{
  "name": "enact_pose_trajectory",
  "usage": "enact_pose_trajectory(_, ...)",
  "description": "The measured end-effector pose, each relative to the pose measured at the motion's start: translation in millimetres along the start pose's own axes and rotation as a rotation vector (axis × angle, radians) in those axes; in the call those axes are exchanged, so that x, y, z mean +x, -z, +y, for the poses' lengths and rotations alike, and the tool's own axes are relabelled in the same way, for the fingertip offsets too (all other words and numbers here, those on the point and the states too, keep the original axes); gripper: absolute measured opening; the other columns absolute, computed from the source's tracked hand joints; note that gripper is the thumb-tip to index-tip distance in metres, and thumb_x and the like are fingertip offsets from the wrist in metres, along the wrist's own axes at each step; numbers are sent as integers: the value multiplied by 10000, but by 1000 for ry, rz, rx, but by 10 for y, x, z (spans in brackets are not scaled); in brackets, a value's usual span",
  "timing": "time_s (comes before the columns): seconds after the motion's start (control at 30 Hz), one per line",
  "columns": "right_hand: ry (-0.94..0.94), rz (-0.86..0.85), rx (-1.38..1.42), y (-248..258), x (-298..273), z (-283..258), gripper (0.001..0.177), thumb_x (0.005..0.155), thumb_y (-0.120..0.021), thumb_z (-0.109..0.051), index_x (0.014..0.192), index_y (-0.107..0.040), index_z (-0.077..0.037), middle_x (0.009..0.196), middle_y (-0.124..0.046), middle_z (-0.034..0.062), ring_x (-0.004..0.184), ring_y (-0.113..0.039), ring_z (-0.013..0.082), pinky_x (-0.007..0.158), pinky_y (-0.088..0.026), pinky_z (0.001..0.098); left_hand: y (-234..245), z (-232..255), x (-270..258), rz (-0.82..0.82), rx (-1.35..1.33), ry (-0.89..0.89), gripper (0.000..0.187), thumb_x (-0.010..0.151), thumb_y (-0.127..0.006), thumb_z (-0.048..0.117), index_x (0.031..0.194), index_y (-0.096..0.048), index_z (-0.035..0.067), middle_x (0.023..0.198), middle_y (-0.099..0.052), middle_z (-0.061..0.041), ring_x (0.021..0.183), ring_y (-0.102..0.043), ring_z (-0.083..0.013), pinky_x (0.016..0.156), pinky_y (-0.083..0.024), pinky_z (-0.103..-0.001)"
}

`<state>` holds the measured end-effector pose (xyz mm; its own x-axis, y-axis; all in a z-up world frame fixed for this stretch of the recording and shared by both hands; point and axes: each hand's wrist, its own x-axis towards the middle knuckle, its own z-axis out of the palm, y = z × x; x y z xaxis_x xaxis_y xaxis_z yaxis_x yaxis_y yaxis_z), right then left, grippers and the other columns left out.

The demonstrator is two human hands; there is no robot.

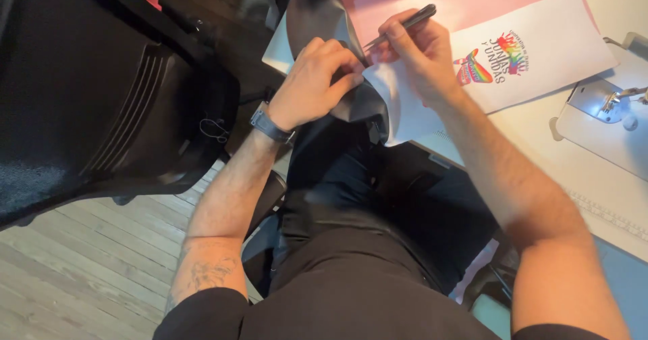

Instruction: Sewing synthetic leather components together to assemble a bag using an industrial sewing machine.

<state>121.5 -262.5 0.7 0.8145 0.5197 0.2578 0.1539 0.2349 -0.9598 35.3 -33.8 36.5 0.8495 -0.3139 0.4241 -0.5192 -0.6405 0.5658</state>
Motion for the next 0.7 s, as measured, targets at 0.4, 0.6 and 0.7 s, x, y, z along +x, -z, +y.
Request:
enact_pose_trajectory(0.4,35,-12,20,-34,-105,110,142,1164,-602,-163,1168,-591,-21,943,-645,30,900,-667,105,972,-629,339,-165,-36,-3,98,-253,237,184,1050,-673,223,1015,-720,49,926,-619,-31,894,-552,-188,763,-468,-327)
enact_pose_trajectory(0.6,34,-5,-60,-16,-105,133,132,1156,-620,-139,1146,-607,-7,916,-677,57,876,-692,124,912,-626,334,-203,-49,-35,145,-232,187,195,1073,-656,230,1030,-696,43,973,-632,-26,943,-579,-188,819,-498,-328)
enact_pose_trajectory(0.7,38,-13,-88,-22,-95,121,128,1137,-616,-132,1137,-607,-4,957,-691,65,875,-711,120,884,-641,318,-212,-44,-26,159,-214,184,199,1070,-660,234,1027,-695,42,961,-630,-29,924,-574,-192,807,-500,-327)
